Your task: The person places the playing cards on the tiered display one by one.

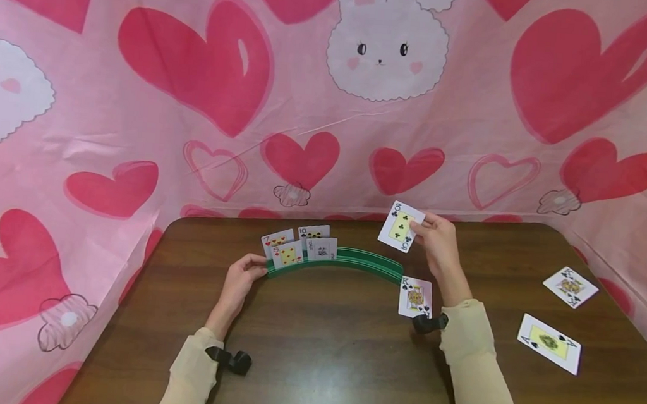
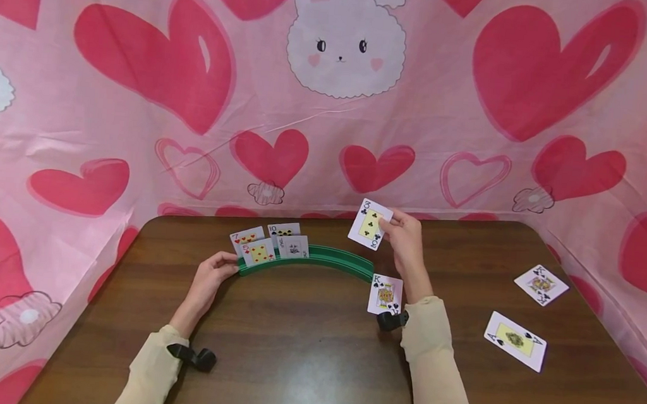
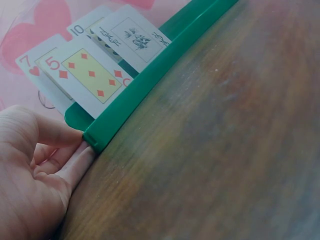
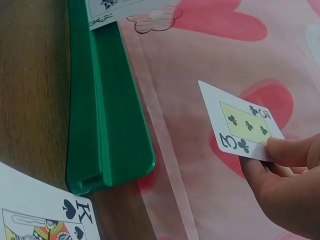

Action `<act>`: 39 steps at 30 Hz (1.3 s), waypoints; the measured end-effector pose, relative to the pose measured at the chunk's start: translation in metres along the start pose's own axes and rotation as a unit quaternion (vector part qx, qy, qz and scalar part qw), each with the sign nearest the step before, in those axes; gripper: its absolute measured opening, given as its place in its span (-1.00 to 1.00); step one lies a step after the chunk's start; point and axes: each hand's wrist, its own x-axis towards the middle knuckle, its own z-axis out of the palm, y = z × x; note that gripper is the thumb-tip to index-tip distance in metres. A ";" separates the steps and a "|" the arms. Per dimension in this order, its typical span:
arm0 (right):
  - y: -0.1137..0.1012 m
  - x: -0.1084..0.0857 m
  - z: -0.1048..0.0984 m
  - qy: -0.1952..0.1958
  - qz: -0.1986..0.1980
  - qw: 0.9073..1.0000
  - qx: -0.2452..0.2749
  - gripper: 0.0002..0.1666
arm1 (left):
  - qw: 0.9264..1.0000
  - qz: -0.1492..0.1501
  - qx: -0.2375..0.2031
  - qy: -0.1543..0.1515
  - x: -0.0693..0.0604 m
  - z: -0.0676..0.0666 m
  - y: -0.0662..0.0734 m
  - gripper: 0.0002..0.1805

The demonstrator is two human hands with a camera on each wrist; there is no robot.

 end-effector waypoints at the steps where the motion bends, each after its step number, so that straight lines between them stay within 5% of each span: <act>1: 0.001 0.000 0.001 -0.005 -0.004 1.000 -0.002 -0.62 | 1.000 -0.001 -0.001 0.000 0.000 0.000 0.000 -0.79; 15: 0.002 -0.004 0.014 -0.014 -0.026 0.999 0.033 -0.69 | 1.000 -0.002 -0.007 0.000 0.001 0.001 -0.002 -0.79; 39: 0.009 -0.009 0.041 -0.011 0.004 0.999 -0.043 -0.63 | 1.000 0.000 -0.005 -0.004 -0.001 0.000 0.001 -0.78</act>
